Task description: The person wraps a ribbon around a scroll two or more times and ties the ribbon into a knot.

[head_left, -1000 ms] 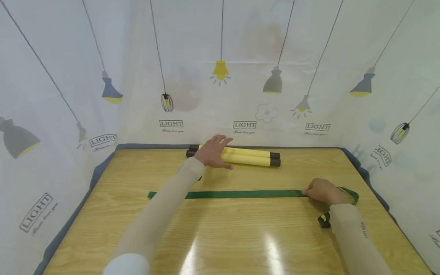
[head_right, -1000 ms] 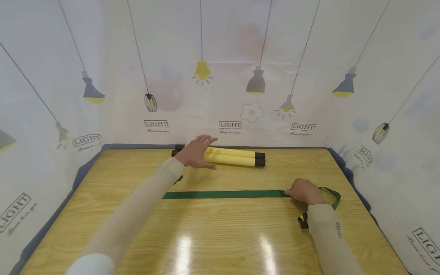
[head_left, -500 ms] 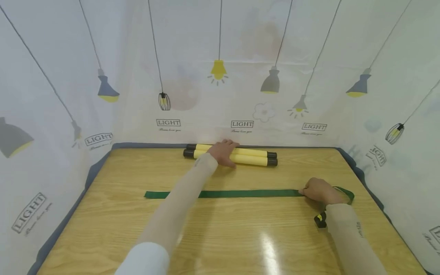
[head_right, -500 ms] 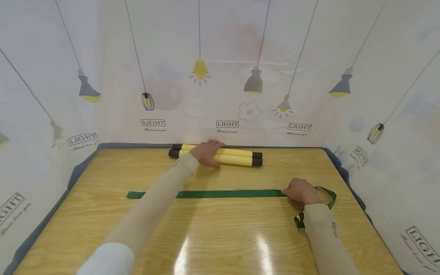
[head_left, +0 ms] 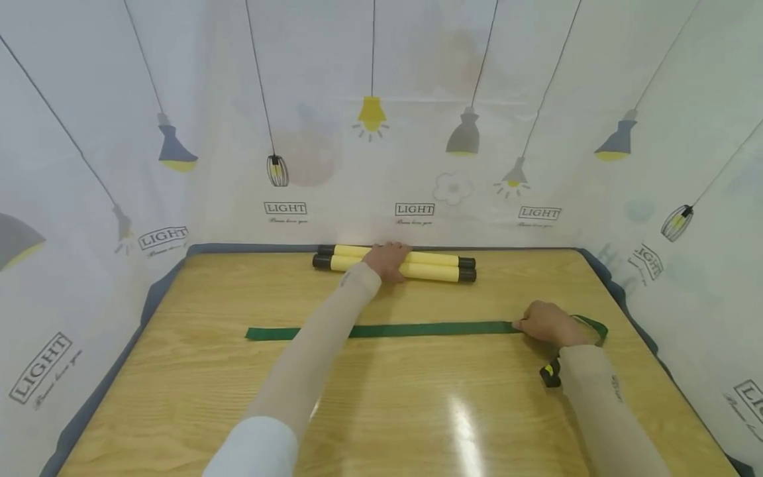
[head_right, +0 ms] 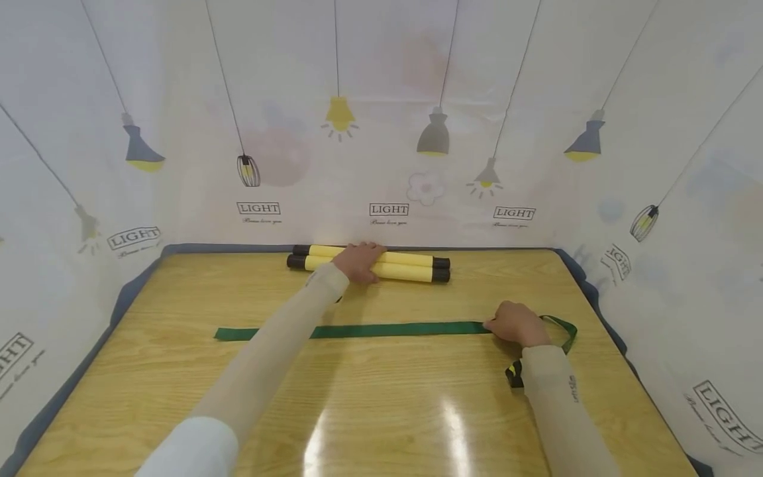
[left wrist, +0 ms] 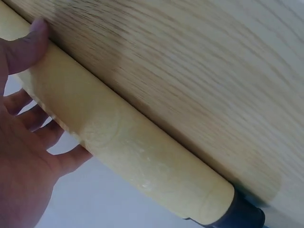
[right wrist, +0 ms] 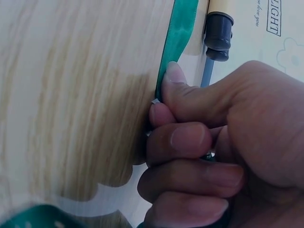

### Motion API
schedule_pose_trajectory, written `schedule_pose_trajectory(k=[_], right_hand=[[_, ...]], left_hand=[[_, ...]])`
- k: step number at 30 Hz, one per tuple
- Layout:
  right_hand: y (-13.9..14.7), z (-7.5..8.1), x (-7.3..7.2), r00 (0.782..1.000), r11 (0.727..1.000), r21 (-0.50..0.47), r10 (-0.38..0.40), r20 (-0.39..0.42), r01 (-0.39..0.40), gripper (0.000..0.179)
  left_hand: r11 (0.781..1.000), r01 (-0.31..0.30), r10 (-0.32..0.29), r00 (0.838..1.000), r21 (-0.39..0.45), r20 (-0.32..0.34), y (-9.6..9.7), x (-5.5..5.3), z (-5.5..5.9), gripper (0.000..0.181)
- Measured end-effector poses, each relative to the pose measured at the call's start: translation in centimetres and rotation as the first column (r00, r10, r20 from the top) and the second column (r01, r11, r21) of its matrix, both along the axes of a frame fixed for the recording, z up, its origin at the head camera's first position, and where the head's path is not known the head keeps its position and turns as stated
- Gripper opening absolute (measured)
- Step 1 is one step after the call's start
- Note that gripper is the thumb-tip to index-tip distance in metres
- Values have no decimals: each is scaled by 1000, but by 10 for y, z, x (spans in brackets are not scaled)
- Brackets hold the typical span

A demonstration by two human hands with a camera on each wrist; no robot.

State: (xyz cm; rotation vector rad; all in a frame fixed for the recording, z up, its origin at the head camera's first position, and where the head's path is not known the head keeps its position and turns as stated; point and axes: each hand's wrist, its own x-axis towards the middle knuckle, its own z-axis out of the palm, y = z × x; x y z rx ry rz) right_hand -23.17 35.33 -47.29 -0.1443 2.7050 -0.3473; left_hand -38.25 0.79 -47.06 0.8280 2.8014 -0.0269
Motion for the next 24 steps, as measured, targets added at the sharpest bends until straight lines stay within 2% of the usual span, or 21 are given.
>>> schedule_pose_trajectory(k=[8,15,19,24], right_hand=[[1,-2,1,1000,1000,9,-21,-9,21,49],[2,-4,2,999,998,17,-54,0,54,52],[1,-5,2,999,999,5,-49,-2,49,52],[1,-5,3,1000,1000,0,-25,-15,25,52]], left_hand=[[999,-3,2,1000,-40,-25,5,6,6,76],[1000,-2,1,999,-20,-38,-1,10,14,74],[1000,-12,12,999,2,-40,-8,12,23,72],[999,-6,6,1000,36,-5,-19,18,35,70]])
